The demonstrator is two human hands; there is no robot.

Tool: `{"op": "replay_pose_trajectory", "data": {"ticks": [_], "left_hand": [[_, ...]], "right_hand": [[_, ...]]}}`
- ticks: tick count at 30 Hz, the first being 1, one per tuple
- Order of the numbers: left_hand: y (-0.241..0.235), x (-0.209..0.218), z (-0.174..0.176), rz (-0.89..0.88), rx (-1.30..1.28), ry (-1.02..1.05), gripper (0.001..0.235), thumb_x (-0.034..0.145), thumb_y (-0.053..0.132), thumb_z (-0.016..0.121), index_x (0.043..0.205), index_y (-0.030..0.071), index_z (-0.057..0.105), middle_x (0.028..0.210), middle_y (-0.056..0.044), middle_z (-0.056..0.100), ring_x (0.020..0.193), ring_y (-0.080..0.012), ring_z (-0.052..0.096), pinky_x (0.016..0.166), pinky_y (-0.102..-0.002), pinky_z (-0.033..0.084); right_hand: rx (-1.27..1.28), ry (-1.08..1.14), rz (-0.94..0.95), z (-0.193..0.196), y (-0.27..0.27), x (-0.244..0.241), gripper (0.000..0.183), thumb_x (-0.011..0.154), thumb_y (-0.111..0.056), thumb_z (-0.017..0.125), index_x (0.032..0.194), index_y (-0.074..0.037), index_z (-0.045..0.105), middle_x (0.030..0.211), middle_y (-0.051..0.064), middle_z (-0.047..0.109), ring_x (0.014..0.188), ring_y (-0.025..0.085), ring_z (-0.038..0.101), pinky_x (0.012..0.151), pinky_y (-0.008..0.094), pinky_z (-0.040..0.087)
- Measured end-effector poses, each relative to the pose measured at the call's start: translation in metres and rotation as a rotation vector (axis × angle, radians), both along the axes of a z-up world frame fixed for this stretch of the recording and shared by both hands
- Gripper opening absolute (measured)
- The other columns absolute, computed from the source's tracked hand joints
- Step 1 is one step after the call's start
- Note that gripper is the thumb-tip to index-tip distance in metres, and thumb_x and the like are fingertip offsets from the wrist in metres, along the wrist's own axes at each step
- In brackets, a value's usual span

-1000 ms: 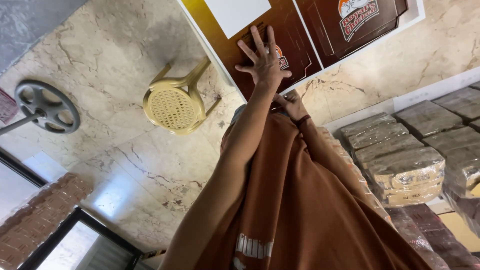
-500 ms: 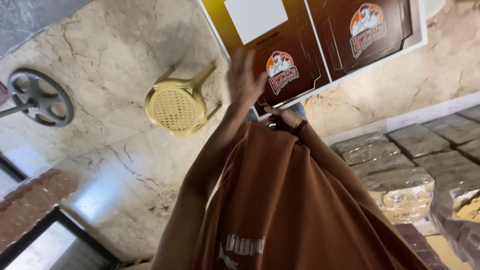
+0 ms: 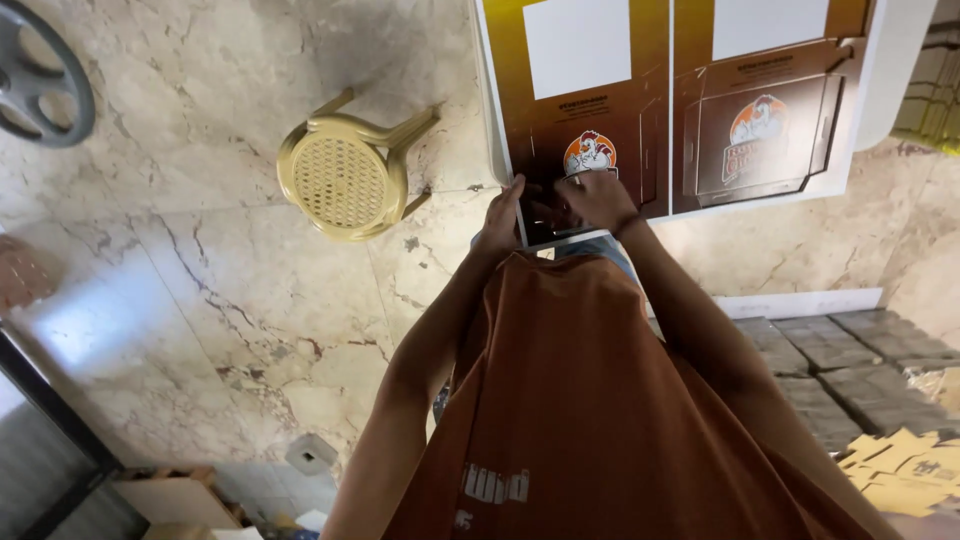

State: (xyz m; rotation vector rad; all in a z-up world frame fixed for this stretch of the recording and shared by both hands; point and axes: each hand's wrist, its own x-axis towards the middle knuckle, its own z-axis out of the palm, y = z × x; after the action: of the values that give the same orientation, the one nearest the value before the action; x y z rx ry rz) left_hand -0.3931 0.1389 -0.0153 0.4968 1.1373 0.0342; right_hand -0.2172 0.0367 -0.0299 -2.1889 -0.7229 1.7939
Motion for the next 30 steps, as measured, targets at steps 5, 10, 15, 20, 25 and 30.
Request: {"op": "replay_pose_trajectory", "data": {"ticks": [5,10,15,20,25,30], "left_hand": [[-0.015,0.029,-0.029,-0.079,0.208,0.218,0.056,0.108,0.050,0.043,0.096,0.000,0.065,0.058,-0.015,0.062,0.047,-0.0285,0.067,0.051,-0.038,0.057],[-0.028,0.064,-0.013,-0.605,1.730,0.337,0.029,0.108,0.015,0.038,0.091,0.005,0.058,0.064,-0.005,0.041,0.042,-0.0296,0.054,0.037,-0.035,0.046],[0.005,0.052,0.031,-0.071,0.232,0.310,0.051,0.101,0.054,0.052,0.102,0.004,0.062,0.075,-0.021,0.066,0.062,-0.0299,0.069,0.056,-0.043,0.056],[0.042,0.059,0.016,0.228,-0.065,0.262,0.067,0.096,0.061,0.060,0.115,-0.003,0.061,0.094,-0.027,0.073,0.074,-0.0382,0.075,0.067,-0.051,0.064],[0.038,0.073,-0.016,0.066,0.206,0.318,0.062,0.106,0.046,0.038,0.078,-0.002,0.065,0.056,-0.016,0.060,0.039,-0.0211,0.056,0.036,-0.038,0.047],[0.050,0.057,-0.033,0.132,-0.025,0.221,0.057,0.101,0.050,0.053,0.076,-0.001,0.061,0.047,-0.012,0.045,0.029,-0.0237,0.042,0.024,-0.045,0.036]], "right_hand": [[0.012,-0.164,0.306,-0.004,0.070,0.029,0.074,0.091,-0.085,0.051,0.071,-0.020,0.079,0.089,0.016,0.077,0.112,0.043,0.068,0.096,0.054,0.054],[-0.037,-0.210,0.323,-0.028,0.064,0.027,0.050,0.089,-0.057,0.064,0.073,-0.011,0.078,0.071,0.014,0.073,0.084,0.037,0.075,0.079,0.051,0.060],[-0.074,0.059,0.217,0.026,0.080,0.044,0.063,0.085,-0.072,0.059,0.072,-0.014,0.079,0.071,0.012,0.075,0.088,0.035,0.075,0.085,0.047,0.058],[0.064,0.107,0.053,-0.070,0.085,0.056,0.060,0.099,-0.059,0.065,0.064,-0.011,0.071,0.061,0.013,0.071,0.071,0.034,0.075,0.075,0.041,0.059],[-0.005,0.042,0.064,0.019,0.123,0.054,0.078,0.101,-0.064,0.062,0.049,-0.008,0.049,0.050,0.025,0.062,0.058,0.030,0.074,0.057,0.030,0.059],[-0.080,0.046,-0.031,0.034,0.136,0.049,0.073,0.097,-0.067,0.066,0.054,-0.008,0.064,0.052,0.016,0.067,0.050,0.025,0.072,0.051,0.029,0.059]]}}
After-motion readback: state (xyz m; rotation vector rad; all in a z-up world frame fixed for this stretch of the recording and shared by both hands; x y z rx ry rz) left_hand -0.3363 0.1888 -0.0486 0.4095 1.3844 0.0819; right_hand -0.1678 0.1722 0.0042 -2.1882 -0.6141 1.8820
